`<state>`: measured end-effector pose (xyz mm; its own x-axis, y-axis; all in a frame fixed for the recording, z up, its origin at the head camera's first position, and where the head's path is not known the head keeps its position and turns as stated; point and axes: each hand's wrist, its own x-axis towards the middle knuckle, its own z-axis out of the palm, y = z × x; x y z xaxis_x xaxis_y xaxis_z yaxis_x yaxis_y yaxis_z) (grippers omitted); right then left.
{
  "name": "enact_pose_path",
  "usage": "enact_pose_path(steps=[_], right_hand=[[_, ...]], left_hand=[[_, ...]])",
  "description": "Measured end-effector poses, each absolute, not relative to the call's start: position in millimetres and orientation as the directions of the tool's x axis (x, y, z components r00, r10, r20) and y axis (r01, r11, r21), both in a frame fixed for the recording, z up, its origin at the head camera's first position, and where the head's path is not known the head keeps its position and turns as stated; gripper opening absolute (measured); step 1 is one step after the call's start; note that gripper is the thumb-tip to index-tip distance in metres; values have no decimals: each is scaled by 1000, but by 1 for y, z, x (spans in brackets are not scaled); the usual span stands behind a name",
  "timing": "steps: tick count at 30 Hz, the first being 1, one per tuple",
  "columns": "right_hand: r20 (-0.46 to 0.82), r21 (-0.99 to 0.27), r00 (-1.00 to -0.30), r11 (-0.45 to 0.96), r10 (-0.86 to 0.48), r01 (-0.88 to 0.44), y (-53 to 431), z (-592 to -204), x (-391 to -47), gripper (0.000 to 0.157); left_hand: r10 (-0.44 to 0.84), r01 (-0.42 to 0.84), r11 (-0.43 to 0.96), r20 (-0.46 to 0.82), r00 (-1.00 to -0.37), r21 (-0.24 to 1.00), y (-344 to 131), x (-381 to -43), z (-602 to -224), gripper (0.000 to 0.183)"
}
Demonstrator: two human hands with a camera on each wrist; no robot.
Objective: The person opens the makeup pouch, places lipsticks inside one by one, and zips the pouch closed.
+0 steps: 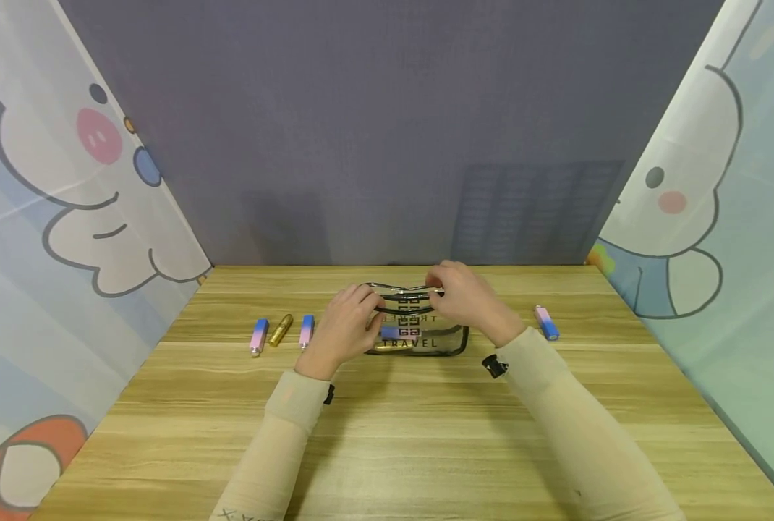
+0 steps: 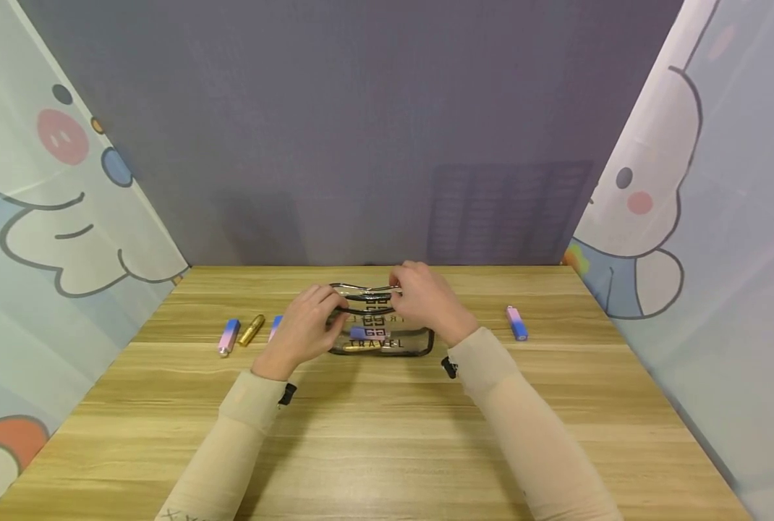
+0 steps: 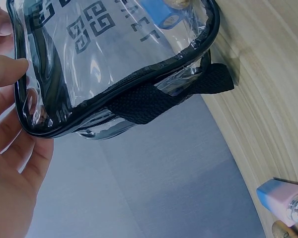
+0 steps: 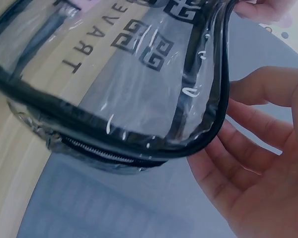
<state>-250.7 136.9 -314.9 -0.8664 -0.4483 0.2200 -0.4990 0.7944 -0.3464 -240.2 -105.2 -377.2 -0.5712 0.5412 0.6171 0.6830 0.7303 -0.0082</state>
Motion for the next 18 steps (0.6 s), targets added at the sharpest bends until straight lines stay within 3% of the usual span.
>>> enact_pose_path(steps=[18], right_hand=[[232,-335,-900,839,-368,-429,172,-321,-258,23]], left_hand=[[540,679,734,610,-580,-6,-105,-240,-377,10]])
